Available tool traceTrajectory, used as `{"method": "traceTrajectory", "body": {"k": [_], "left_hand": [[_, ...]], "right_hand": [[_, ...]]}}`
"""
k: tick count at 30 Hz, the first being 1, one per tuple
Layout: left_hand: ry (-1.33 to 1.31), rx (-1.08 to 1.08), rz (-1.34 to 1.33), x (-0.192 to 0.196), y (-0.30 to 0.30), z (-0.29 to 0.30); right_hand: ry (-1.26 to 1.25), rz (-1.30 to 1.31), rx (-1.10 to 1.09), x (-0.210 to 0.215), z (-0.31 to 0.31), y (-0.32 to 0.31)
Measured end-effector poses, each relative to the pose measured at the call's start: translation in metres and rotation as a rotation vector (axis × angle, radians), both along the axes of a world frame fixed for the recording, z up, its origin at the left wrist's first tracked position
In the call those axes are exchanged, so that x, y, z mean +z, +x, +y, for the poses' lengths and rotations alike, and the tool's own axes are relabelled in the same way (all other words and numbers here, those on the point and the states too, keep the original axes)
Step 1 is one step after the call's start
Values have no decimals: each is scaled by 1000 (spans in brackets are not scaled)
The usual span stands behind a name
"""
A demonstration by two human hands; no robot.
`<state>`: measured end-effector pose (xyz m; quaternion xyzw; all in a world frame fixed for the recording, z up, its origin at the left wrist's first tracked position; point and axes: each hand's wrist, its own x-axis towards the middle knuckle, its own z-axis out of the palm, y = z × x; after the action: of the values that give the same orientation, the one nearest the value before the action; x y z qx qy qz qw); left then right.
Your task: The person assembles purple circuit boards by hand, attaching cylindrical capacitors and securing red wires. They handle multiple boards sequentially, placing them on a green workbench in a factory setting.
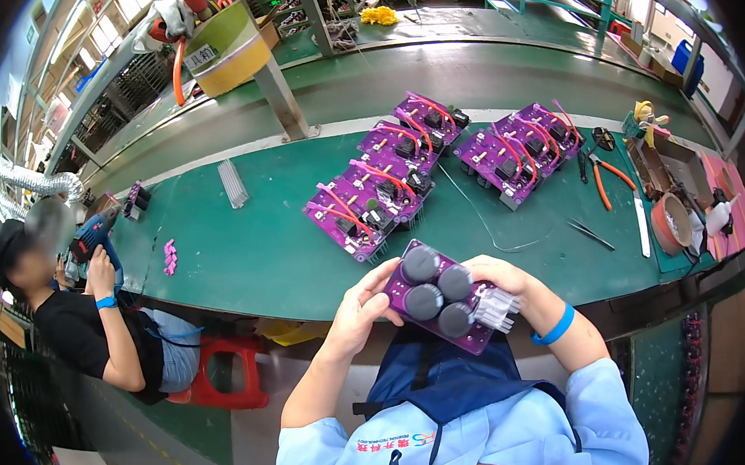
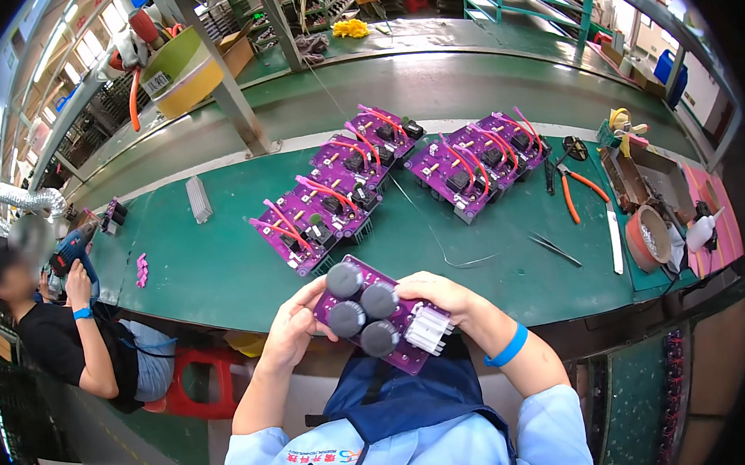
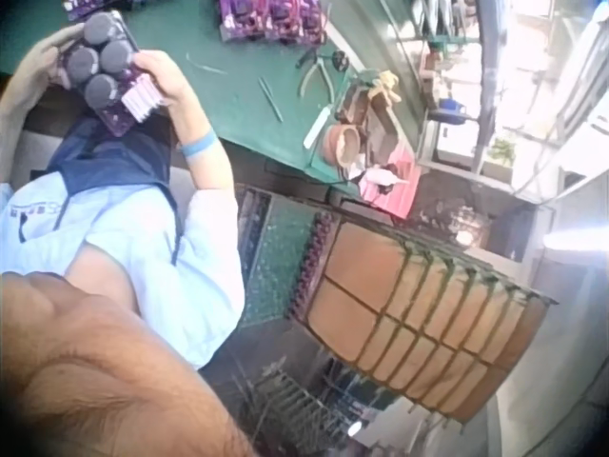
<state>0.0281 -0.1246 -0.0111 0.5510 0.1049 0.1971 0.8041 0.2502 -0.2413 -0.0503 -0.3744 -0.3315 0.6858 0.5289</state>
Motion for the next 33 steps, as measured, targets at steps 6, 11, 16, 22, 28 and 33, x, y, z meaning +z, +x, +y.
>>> {"method": "traceTrajectory", "body": {"k": [6, 11, 16, 22, 28, 33], "left_hand": [[-66, -38, 33, 8, 20, -9], [-149, 5, 20, 1, 30, -9], [-63, 204, 41, -14, 36, -21], [-37, 134, 112, -22, 29, -23], [114, 137, 150, -19, 33, -27], [766, 363, 161, -21, 37, -30]], "right_hand": [[-35, 103, -226, 27, -23, -9], [-157, 226, -349, 20, -25, -7], [-37, 435, -337, -1, -17, 3], [-26, 407, -480, 1, -18, 6], [-44, 375, -549, 0, -18, 3], [16, 180, -588, 1, -18, -2]]}}
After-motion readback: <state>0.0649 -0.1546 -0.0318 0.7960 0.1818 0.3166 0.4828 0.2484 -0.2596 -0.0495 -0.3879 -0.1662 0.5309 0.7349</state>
